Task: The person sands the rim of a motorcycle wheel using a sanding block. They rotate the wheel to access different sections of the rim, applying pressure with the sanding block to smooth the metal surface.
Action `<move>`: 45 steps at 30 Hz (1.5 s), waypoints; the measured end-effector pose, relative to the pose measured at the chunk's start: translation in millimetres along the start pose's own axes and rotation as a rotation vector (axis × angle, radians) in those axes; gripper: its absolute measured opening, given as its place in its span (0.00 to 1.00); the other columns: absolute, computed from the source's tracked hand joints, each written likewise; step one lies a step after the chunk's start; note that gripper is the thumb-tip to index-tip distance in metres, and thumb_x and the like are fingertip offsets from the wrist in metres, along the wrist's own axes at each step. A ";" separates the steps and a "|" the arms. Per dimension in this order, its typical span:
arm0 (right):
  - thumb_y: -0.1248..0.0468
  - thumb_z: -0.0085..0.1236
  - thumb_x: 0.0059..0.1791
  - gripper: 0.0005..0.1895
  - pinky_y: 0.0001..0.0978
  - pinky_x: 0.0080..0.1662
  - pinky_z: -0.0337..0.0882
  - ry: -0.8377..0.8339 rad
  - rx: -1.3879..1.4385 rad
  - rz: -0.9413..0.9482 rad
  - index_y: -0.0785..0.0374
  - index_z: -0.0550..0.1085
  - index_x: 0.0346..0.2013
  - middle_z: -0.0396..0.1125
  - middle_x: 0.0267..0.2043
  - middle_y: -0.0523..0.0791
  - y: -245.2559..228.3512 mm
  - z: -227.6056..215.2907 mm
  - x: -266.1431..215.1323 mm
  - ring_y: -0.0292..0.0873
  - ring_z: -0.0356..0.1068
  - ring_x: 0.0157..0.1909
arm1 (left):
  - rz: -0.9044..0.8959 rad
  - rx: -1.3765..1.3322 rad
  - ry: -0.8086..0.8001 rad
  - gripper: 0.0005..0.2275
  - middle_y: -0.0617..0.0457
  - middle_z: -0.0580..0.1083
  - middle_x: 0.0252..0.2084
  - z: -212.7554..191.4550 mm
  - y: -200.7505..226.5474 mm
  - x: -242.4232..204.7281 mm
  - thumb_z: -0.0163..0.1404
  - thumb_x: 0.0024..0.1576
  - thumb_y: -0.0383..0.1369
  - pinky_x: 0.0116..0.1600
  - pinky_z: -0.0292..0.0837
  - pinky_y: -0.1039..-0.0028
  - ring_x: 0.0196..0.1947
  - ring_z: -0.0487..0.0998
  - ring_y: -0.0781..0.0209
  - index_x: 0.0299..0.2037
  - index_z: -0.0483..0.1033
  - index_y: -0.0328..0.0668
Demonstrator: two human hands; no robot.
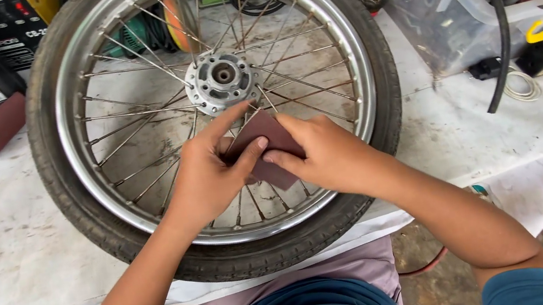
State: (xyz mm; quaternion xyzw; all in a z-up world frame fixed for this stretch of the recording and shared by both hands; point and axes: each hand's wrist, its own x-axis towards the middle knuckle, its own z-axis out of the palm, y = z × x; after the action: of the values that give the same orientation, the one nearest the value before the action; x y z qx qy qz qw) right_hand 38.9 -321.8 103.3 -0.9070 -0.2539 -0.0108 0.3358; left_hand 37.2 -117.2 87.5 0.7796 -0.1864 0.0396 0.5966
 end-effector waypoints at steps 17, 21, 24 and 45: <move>0.64 0.73 0.40 0.34 0.50 0.54 0.72 0.261 -0.265 -0.413 0.64 0.72 0.60 0.70 0.49 0.55 50.5 -40.5 17.6 0.62 0.71 0.53 | -0.249 -0.286 -0.166 0.09 0.35 0.76 0.41 10.8 -6.0 77.0 0.51 0.59 0.26 0.35 0.87 0.55 0.33 0.84 0.40 0.48 0.71 0.34; 0.67 0.73 0.39 0.15 0.46 0.49 0.74 0.155 -0.188 -0.343 0.63 0.82 0.39 0.76 0.37 0.51 74.9 -76.5 40.5 0.58 0.76 0.44 | 0.078 0.219 -0.430 0.45 0.23 0.67 0.63 3.5 34.9 105.3 0.68 0.44 0.44 0.55 0.75 0.40 0.56 0.74 0.22 0.68 0.59 0.27; 0.66 0.73 0.39 0.12 0.36 0.46 0.74 0.136 -0.224 -0.246 0.53 0.84 0.36 0.77 0.34 0.41 74.3 -83.2 54.3 0.46 0.77 0.40 | 0.392 0.761 -0.585 0.29 0.29 0.76 0.52 28.0 -7.4 138.4 0.62 0.55 0.36 0.46 0.82 0.50 0.46 0.81 0.27 0.63 0.67 0.27; 0.73 0.72 0.39 0.29 0.32 0.27 0.75 0.352 -0.093 0.077 0.66 0.75 0.54 0.66 0.46 0.53 168.5 -131.6 144.8 0.48 0.73 0.26 | 0.478 0.933 -0.354 0.10 0.51 0.78 0.35 100.2 -82.9 321.1 0.55 0.57 0.44 0.47 0.77 0.54 0.42 0.82 0.46 0.33 0.84 0.50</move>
State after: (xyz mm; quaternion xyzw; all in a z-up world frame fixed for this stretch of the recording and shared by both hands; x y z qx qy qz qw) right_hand 263.7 -445.8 131.0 -0.9148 -0.1556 -0.1680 0.3327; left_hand 346.9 -271.8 74.3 0.8920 -0.4182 0.1204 0.1220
